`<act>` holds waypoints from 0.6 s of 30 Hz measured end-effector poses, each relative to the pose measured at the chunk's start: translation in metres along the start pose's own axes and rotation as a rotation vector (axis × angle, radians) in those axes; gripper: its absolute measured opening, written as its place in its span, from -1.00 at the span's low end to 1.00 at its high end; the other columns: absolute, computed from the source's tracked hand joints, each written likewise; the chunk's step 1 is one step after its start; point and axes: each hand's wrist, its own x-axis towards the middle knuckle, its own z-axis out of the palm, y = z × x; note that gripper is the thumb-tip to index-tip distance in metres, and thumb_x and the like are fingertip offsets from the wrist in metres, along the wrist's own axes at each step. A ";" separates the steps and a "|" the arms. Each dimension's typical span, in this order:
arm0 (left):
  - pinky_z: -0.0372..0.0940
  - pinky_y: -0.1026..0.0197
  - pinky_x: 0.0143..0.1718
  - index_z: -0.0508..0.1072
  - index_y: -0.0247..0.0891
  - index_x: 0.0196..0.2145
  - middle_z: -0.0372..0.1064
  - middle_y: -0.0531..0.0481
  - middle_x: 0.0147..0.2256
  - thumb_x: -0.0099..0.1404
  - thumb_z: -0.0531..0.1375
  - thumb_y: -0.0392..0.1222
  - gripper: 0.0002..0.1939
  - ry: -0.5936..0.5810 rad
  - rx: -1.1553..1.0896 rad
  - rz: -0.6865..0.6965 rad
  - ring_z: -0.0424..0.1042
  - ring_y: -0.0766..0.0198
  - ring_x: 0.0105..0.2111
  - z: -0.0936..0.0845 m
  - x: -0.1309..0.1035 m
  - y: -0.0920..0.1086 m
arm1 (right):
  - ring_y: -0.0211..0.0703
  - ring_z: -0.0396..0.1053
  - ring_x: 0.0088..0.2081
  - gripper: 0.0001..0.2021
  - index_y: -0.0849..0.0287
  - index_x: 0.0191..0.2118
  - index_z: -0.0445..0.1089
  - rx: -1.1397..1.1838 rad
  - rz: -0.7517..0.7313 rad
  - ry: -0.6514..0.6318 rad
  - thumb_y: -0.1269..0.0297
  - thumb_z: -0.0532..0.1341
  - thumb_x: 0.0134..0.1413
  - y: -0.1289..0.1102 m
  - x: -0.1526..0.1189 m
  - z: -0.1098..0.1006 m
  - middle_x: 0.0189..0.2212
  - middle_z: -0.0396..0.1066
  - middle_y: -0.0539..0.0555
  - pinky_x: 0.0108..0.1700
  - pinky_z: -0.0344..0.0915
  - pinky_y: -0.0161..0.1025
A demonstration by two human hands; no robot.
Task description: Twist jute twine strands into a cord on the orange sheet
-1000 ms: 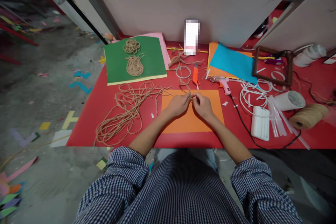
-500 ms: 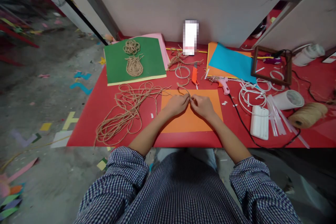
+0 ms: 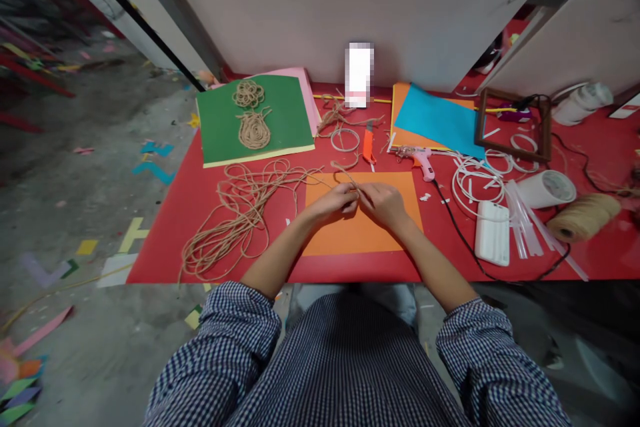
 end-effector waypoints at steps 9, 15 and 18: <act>0.04 0.24 -0.58 0.33 -0.21 -0.52 0.11 0.09 -0.70 0.41 0.09 -0.04 -0.64 0.065 0.283 -0.053 0.07 0.38 -0.66 -0.004 -0.004 0.009 | -0.04 0.48 -0.21 -0.61 0.13 -0.10 0.56 0.277 0.159 -0.030 0.06 0.03 0.51 -0.008 0.002 -0.005 -0.26 0.60 0.16 -0.12 0.22 -0.19; 0.24 0.24 -0.35 0.58 -0.35 -0.33 0.52 -0.06 -0.43 0.37 0.09 -0.08 -0.66 0.296 0.732 0.138 0.39 0.27 -0.43 -0.007 0.006 0.000 | -0.10 0.43 -0.34 -0.62 0.14 -0.06 0.52 0.361 0.228 -0.020 -0.03 0.09 0.47 -0.007 0.001 -0.002 -0.43 0.49 0.05 -0.20 0.19 -0.24; 0.23 0.20 -0.31 0.61 -0.35 -0.30 0.54 -0.09 -0.40 0.40 0.05 -0.08 -0.61 0.340 0.904 0.176 0.41 0.23 -0.41 -0.009 0.009 -0.005 | -0.12 0.44 -0.33 -0.66 0.13 -0.03 0.50 0.369 0.229 -0.027 0.03 0.09 0.50 -0.007 0.002 0.001 -0.39 0.52 0.04 -0.20 0.18 -0.25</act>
